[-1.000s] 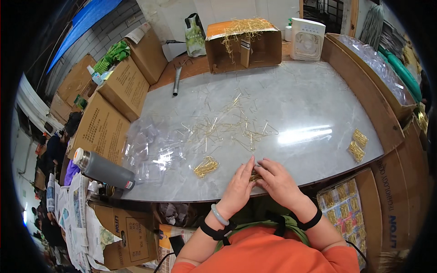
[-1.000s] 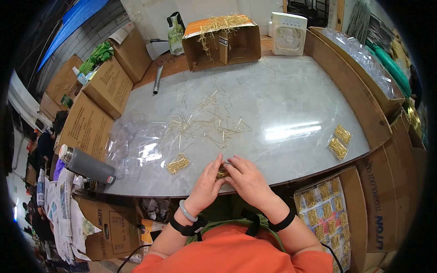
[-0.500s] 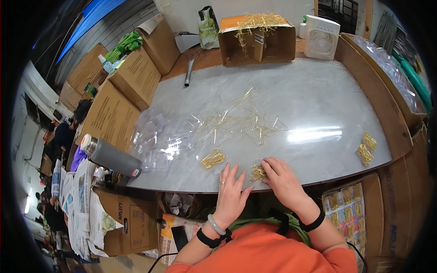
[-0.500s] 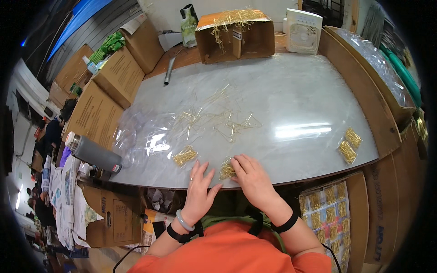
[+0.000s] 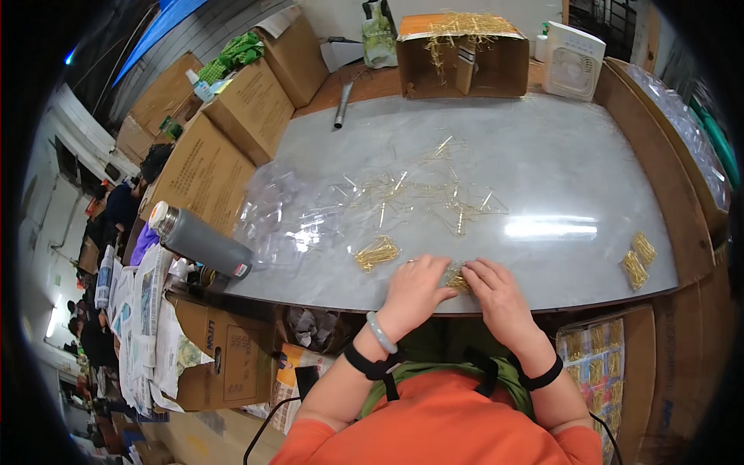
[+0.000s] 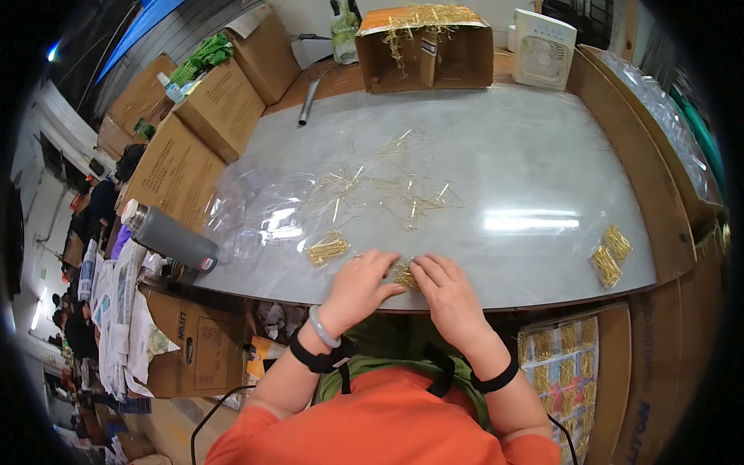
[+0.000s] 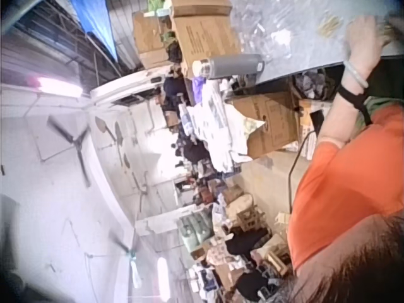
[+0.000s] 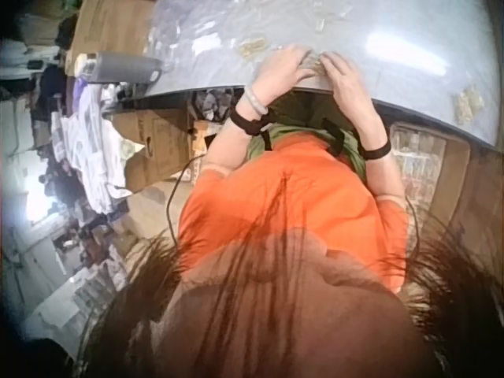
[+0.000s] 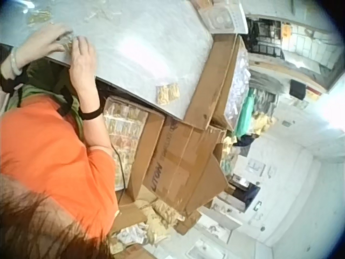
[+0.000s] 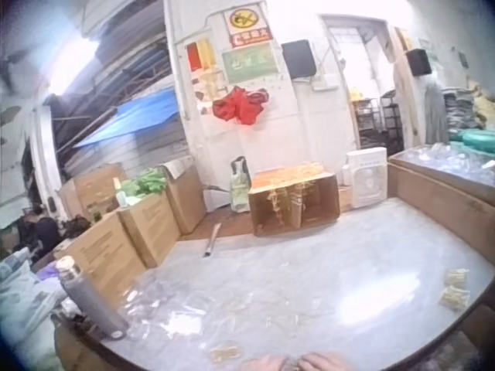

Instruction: Bundling and sorting small gold-colored metal twist ties on a white tabletop workstation.

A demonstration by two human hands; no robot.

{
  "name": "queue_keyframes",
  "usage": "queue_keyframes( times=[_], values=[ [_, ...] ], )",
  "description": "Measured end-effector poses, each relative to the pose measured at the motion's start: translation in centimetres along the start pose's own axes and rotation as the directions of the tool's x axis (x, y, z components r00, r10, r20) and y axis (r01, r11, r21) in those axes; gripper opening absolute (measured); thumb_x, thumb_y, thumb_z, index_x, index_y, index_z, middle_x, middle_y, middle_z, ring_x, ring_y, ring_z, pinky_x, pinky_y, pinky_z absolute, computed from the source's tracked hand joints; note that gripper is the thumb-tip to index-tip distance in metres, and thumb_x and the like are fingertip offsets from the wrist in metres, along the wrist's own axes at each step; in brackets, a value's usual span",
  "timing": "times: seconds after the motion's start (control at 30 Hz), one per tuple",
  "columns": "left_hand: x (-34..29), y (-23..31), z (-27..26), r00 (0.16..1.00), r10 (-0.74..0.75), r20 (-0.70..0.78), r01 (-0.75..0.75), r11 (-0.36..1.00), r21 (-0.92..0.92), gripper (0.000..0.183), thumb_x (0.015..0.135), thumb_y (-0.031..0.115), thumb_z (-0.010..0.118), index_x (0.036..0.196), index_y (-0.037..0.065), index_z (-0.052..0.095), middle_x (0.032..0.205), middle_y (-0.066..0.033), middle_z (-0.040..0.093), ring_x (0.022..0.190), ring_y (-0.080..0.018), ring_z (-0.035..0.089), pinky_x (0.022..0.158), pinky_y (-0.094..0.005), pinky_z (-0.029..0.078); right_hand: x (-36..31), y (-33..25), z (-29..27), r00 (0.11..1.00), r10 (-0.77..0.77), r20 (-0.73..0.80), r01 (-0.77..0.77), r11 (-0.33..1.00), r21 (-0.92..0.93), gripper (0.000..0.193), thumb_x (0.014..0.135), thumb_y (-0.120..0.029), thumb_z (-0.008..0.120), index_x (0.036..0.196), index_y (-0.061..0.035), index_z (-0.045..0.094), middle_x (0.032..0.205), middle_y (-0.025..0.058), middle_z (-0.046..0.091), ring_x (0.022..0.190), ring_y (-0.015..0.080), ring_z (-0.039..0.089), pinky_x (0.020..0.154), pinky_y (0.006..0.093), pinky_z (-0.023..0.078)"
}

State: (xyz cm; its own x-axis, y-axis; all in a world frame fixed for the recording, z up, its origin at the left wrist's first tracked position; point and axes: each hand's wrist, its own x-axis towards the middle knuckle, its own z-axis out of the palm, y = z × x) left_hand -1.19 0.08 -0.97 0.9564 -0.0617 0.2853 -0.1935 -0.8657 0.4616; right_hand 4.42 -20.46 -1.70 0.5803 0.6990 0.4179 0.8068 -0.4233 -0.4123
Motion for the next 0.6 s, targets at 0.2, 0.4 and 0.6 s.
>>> queue_keyframes(
  times=[0.2, 0.4, 0.6],
  values=[
    [-1.4, 0.9, -0.6, 0.979, -0.087, -0.186, 0.067, 0.991, -0.114, 0.039, 0.089, 0.02, 0.076, 0.122, 0.001, 0.064, 0.1, -0.0146, 0.067, 0.09, -0.03, 0.067, 0.077, -0.0406, 0.052, 0.3, -0.5, -0.1, 1.0, -0.02, -0.024, 0.016, 0.986, -0.163, 0.044, 0.087, 0.002, 0.058, 0.131, 0.0001, 0.06, 0.136, 0.0152, 0.06, 0.133, 0.0367, 0.052, 0.114, 0.0491, 0.041],
    [-6.1, -3.6, -4.9, 0.653, -0.691, -0.312, 0.533, 0.711, -0.459, 0.029, 0.102, 0.021, 0.063, 0.109, -0.007, 0.066, 0.076, -0.0137, 0.069, 0.059, -0.0164, 0.065, 0.056, -0.0363, 0.052, 0.0, -0.3, 0.2, 0.997, 0.04, -0.073, -0.046, 0.996, -0.079, 0.044, 0.087, 0.004, 0.057, 0.13, 0.0018, 0.059, 0.135, 0.0167, 0.06, 0.132, 0.0383, 0.052, 0.112, 0.0479, 0.043],
    [-3.2, -5.7, -5.4, 0.666, -0.733, -0.137, 0.629, 0.651, -0.424, 0.032, 0.1, 0.023, 0.065, 0.108, -0.008, 0.064, 0.076, -0.0083, 0.065, 0.051, -0.0112, 0.061, 0.04, -0.0273, 0.044, 0.5, -1.0, 0.0, 0.998, 0.037, -0.044, -0.041, 0.995, -0.09, 0.044, 0.086, 0.005, 0.056, 0.129, 0.0023, 0.059, 0.131, 0.017, 0.061, 0.128, 0.0376, 0.055, 0.11, 0.045, 0.046]
  ],
)
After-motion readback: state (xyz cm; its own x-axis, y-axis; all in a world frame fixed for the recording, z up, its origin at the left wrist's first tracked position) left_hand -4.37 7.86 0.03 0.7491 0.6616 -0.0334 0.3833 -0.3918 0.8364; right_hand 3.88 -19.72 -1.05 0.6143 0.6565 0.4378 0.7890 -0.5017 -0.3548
